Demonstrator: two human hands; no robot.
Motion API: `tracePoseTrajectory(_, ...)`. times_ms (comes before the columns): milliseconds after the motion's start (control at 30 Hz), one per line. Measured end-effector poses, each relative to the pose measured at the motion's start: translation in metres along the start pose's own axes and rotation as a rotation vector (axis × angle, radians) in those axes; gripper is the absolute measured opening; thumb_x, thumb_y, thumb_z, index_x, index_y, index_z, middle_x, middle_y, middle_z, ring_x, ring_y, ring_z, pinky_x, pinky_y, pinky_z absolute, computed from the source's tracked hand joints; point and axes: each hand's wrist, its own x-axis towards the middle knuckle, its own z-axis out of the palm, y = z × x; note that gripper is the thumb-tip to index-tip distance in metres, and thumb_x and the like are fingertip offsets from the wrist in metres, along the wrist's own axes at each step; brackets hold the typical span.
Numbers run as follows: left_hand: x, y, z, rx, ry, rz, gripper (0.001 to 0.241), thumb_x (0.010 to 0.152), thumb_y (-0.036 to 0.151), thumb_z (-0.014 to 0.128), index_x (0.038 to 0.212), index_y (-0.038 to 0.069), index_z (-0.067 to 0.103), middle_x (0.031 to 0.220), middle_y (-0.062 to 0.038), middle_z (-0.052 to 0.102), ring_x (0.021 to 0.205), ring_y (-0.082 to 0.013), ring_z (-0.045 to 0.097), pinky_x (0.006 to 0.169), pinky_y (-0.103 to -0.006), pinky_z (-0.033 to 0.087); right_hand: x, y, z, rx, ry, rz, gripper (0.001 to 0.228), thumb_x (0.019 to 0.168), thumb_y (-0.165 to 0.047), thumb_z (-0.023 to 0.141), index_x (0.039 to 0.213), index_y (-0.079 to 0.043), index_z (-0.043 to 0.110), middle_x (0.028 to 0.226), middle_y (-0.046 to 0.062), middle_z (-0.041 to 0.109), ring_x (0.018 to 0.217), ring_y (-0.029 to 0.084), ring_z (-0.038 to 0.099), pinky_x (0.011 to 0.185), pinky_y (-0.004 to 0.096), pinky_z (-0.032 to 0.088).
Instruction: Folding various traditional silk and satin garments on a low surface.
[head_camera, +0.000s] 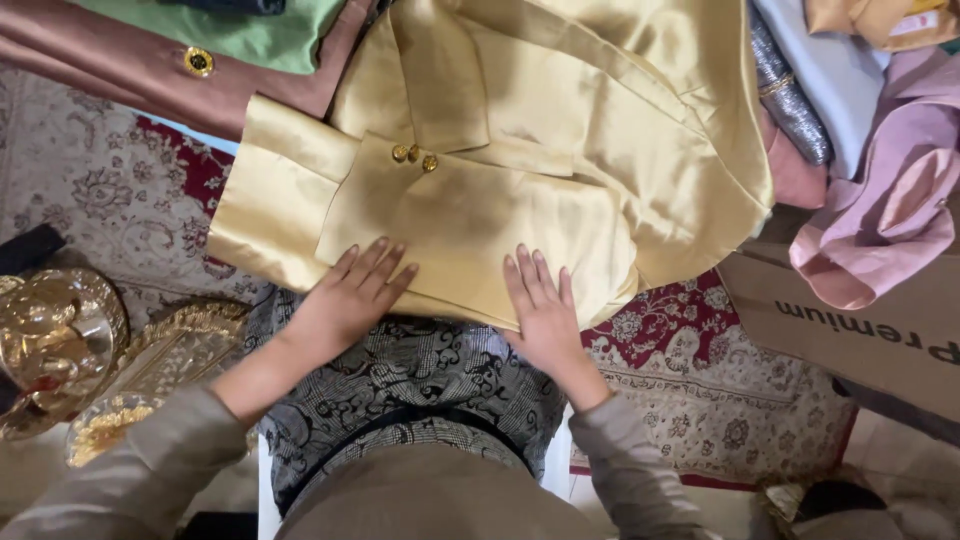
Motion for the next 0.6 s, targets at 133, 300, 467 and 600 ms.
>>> tracePoseTrajectory(133, 0.002, 0.004, -0.011, 0.044, -0.030, -0.010, 0.062, 0.091, 0.014, 0.051, 0.153, 0.012, 0.040, 0.159, -0.015, 0.042, 0.147, -0.0340, 0.039, 0.118, -0.0492, 0.034, -0.018, 0.006, 0.039, -0.238, 0.286, -0.149, 0.079, 0.079, 0.007, 0.056, 0.156, -0.008, 0.044, 0.165, 0.018, 0.038, 0.152, 0.036, 0.038, 0.119, 0.058, 0.026)
tracePoseTrajectory(300, -0.035, 0.024, -0.025, -0.096, -0.165, 0.069, 0.062, 0.090, 0.015, 0.052, 0.150, 0.008, 0.041, 0.154, -0.016, 0.046, 0.144, -0.0365, 0.041, 0.113, -0.0497, 0.040, -0.056, -0.001, -0.012, 0.135, 0.146, -0.265, 0.075, 0.068, 0.014, 0.052, 0.141, -0.001, 0.058, 0.144, 0.020, 0.060, 0.138, 0.034, 0.054, 0.120, 0.046, 0.037)
tracePoseTrajectory(467, -0.067, -0.020, -0.022, -0.059, -0.057, 0.046, 0.060, 0.091, 0.007, 0.049, 0.150, 0.012, 0.041, 0.158, -0.012, 0.045, 0.146, -0.0325, 0.041, 0.115, -0.0467, 0.039, -0.049, -0.004, -0.007, 0.110, 0.107, -0.309, 0.071, 0.068, 0.014, 0.053, 0.138, 0.001, 0.059, 0.143, 0.019, 0.060, 0.137, 0.034, 0.054, 0.118, 0.046, 0.037)
tracePoseTrajectory(600, -0.095, -0.030, -0.016, -0.050, -0.103, -0.024, 0.068, 0.086, 0.010, 0.049, 0.152, 0.009, 0.036, 0.159, -0.014, 0.040, 0.144, -0.0367, 0.041, 0.114, -0.0479, 0.040, -0.048, -0.002, 0.000, 0.110, 0.095, -0.322, 0.072, 0.068, 0.012, 0.056, 0.139, 0.003, 0.058, 0.144, 0.020, 0.058, 0.138, 0.036, 0.050, 0.117, 0.047, 0.035)
